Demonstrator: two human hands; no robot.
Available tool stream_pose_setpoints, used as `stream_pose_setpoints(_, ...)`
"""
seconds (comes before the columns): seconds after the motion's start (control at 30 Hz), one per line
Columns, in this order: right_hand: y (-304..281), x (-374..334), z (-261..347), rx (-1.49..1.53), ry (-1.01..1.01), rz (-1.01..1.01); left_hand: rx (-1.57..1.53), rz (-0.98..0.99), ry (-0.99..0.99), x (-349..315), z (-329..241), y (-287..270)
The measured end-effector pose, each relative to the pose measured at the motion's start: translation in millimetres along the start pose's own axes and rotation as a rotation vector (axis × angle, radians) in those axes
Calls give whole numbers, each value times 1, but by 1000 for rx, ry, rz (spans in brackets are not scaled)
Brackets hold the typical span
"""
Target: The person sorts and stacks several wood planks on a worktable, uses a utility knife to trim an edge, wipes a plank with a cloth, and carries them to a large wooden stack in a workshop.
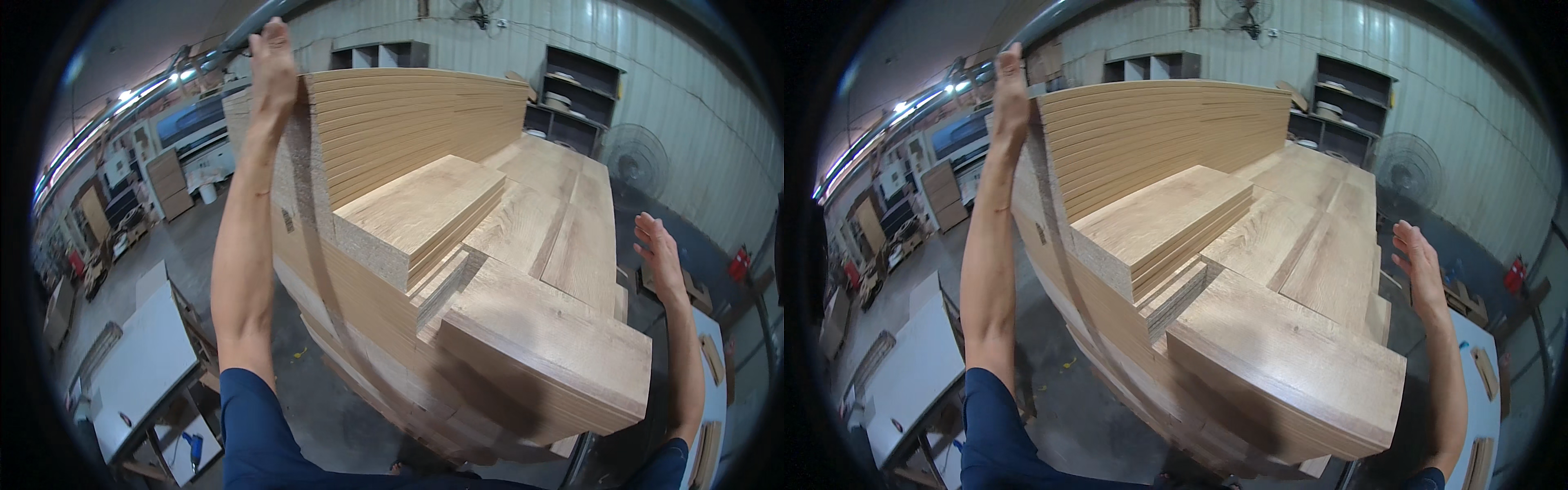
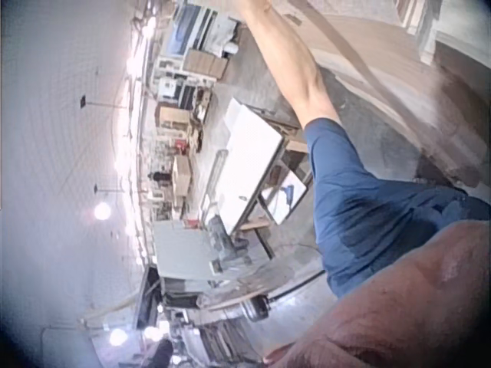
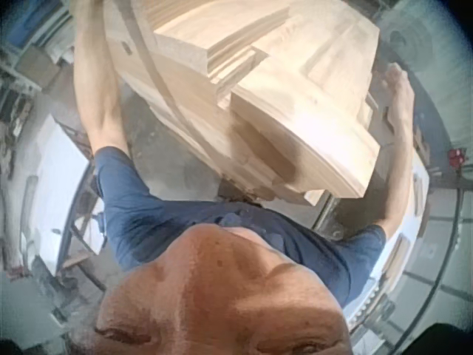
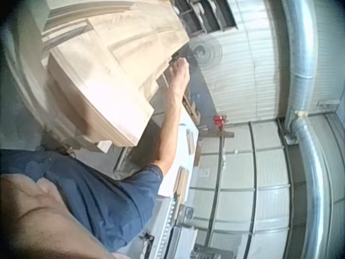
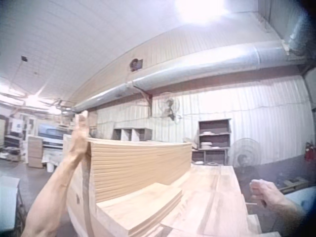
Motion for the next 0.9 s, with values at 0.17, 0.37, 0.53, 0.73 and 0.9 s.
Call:
stream_pose_setpoints(0.17,-41,-31,-23,69,100,-152,153,37,167,-11,1,1)
stream_pose_setpoints(0.37,-50,-54,-39,153,144,-157,277,60,400,-1,9,-6)
stream_pose_setpoints(0.53,-80,-57,-53,107,110,-206,217,35,105,-10,21,-8)
stream_pose_setpoints(0.73,-89,-61,-65,93,109,-200,329,15,220,-13,44,-9)
stream_pose_setpoints(0.9,-106,-87,-59,40,136,-311,252,50,116,-58,11,0)
Point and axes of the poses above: each hand's wrist, its own x-axis towards the middle knuckle, its own y-axis out of the palm, z = x × y, the point moved 6 cm from there along x, towards the middle knuckle, and after that the axes turned 11 degrees about y, right-handed, at the moved point
